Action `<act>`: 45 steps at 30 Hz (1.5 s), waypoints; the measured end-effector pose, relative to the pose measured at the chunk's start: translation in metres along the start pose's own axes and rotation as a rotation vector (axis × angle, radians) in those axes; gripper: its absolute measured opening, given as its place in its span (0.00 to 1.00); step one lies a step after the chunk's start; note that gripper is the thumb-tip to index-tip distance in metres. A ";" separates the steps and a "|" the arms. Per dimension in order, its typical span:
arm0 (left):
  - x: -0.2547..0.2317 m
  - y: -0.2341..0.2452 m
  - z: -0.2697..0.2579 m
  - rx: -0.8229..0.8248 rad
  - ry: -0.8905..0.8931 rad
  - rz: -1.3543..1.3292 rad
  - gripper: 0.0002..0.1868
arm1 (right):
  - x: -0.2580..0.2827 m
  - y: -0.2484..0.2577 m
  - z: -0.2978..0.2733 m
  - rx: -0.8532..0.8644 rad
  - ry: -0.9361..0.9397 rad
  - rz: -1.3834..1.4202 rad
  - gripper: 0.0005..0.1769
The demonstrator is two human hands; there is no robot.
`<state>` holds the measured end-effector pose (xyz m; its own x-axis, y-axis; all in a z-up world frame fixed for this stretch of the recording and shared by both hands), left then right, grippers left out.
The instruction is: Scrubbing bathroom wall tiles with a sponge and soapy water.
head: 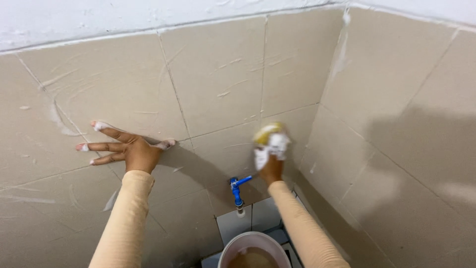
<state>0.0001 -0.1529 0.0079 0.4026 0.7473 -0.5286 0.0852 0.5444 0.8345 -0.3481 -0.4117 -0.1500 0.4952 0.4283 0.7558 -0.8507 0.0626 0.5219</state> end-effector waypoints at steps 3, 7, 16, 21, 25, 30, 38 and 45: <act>-0.004 0.004 -0.002 -0.006 -0.011 -0.019 0.98 | -0.099 -0.011 0.001 -0.167 -0.024 -0.229 0.16; -0.007 -0.010 -0.002 0.028 -0.110 0.088 0.95 | -0.245 -0.109 -0.020 -0.242 -0.067 -0.106 0.17; -0.009 -0.015 0.001 0.020 -0.166 0.165 0.93 | -0.121 -0.101 -0.007 0.149 -0.121 0.408 0.10; 0.004 -0.014 0.009 -0.011 -0.127 0.158 0.95 | -0.067 -0.078 -0.023 -0.239 0.170 0.048 0.26; -0.004 -0.007 0.000 -0.016 -0.128 0.225 0.94 | -0.188 -0.128 -0.064 -0.025 -0.579 0.435 0.27; -0.019 -0.003 -0.007 0.001 -0.204 0.137 0.93 | -0.157 -0.117 -0.054 0.074 -0.295 0.491 0.11; -0.017 0.002 -0.011 -0.002 -0.157 0.035 0.92 | 0.013 -0.066 -0.039 -0.098 0.077 0.402 0.22; -0.015 0.000 -0.010 0.009 -0.167 0.051 0.90 | 0.047 -0.057 -0.087 -0.060 0.518 -0.299 0.32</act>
<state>-0.0152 -0.1604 0.0144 0.5520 0.7002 -0.4527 0.0684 0.5031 0.8615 -0.2917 -0.3162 -0.1783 0.5773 0.7667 0.2810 -0.7037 0.2926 0.6474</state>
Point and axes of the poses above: each hand's wrist, its own z-axis towards the middle knuckle, its own y-axis out of the back of the hand, x = y × z, the point moved 9 cm from there along z, towards the middle knuckle
